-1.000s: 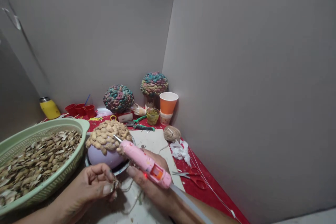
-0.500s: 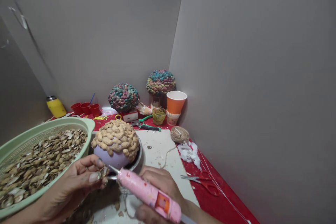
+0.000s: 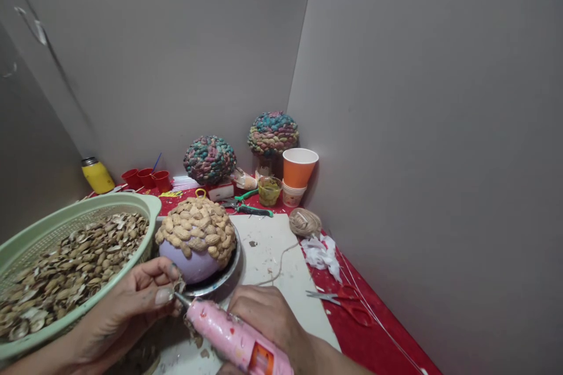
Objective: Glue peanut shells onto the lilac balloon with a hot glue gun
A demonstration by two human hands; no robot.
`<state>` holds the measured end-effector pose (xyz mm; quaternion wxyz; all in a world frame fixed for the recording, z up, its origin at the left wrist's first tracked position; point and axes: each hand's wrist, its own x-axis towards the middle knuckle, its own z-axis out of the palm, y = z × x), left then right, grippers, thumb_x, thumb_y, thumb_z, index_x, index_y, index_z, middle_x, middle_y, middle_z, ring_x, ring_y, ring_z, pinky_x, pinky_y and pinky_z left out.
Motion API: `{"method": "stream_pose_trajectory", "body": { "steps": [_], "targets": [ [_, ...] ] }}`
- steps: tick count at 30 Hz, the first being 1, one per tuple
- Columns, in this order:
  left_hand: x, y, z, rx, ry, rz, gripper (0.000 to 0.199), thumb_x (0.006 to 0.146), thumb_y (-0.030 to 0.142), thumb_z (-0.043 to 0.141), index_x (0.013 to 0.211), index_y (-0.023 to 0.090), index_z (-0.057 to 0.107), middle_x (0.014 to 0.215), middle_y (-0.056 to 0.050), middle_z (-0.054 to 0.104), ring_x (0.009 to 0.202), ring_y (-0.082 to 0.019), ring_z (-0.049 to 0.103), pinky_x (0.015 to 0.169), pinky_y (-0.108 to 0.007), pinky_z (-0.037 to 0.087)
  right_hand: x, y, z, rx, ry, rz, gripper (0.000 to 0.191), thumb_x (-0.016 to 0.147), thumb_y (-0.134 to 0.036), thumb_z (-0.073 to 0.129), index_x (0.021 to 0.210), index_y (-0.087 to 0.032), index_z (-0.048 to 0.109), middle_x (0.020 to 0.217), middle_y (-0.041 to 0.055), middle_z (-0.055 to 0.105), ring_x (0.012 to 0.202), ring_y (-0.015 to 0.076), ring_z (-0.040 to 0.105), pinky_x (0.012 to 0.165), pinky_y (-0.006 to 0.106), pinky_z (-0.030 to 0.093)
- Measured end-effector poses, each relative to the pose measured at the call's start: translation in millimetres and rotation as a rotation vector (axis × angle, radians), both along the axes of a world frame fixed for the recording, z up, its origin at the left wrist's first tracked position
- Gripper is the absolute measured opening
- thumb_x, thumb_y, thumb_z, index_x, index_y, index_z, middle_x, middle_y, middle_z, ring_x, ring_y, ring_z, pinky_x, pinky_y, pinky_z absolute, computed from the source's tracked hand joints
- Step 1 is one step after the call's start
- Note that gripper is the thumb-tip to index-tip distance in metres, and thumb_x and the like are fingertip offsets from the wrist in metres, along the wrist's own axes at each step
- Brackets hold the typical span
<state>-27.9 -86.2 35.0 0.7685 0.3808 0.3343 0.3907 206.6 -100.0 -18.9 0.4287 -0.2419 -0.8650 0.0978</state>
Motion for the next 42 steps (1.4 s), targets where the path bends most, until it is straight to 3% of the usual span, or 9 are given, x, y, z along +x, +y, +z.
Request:
{"method": "stream_pose_trajectory", "body": {
  "steps": [5,15,31,42],
  "targets": [
    [1.4,0.3,-0.3,0.021,-0.025,-0.007,0.025,0.070,0.017,0.080,0.089,0.014,0.065,0.078,-0.002,0.063,0.068,-0.011,0.056,0.068,-0.024,0.046,-1.5,-0.9,-0.9,-0.030,0.096,0.016,0.051,0.094,-0.065,0.032,0.074,-0.022,0.049,0.058,0.0001,0.049,0.052,0.0151,0.050,0.048,0.027,0.039],
    [-0.3,0.7,-1.6,0.071,0.004,0.034,0.028,0.071,0.018,0.081,0.092,0.016,0.062,0.079,-0.001,0.063,0.068,-0.009,0.055,0.066,-0.021,0.045,-5.1,0.1,11.8,0.048,0.078,-0.016,0.045,0.098,-0.055,0.032,0.071,-0.021,0.045,0.055,0.0006,0.055,0.047,0.0128,0.051,0.046,0.025,0.037],
    [-2.5,-1.5,-10.0,0.200,0.131,0.088,0.030,0.072,0.021,0.081,0.094,0.019,0.061,0.084,-0.001,0.068,0.077,-0.010,0.059,0.072,-0.020,0.046,-8.3,2.4,10.0,0.123,0.080,-0.042,0.044,0.097,-0.053,0.035,0.064,-0.024,0.038,0.049,-0.0039,0.044,0.042,0.0119,0.041,0.042,0.025,0.030],
    [-2.5,-2.6,-9.6,0.183,0.159,0.136,0.033,0.068,0.020,0.084,0.089,0.018,0.060,0.082,0.000,0.070,0.077,-0.011,0.062,0.072,-0.020,0.048,-8.6,2.2,9.5,0.158,0.066,-0.066,0.046,0.099,-0.051,0.032,0.062,-0.024,0.037,0.046,-0.0041,0.041,0.040,0.0119,0.038,0.040,0.026,0.027]
  ]
}}
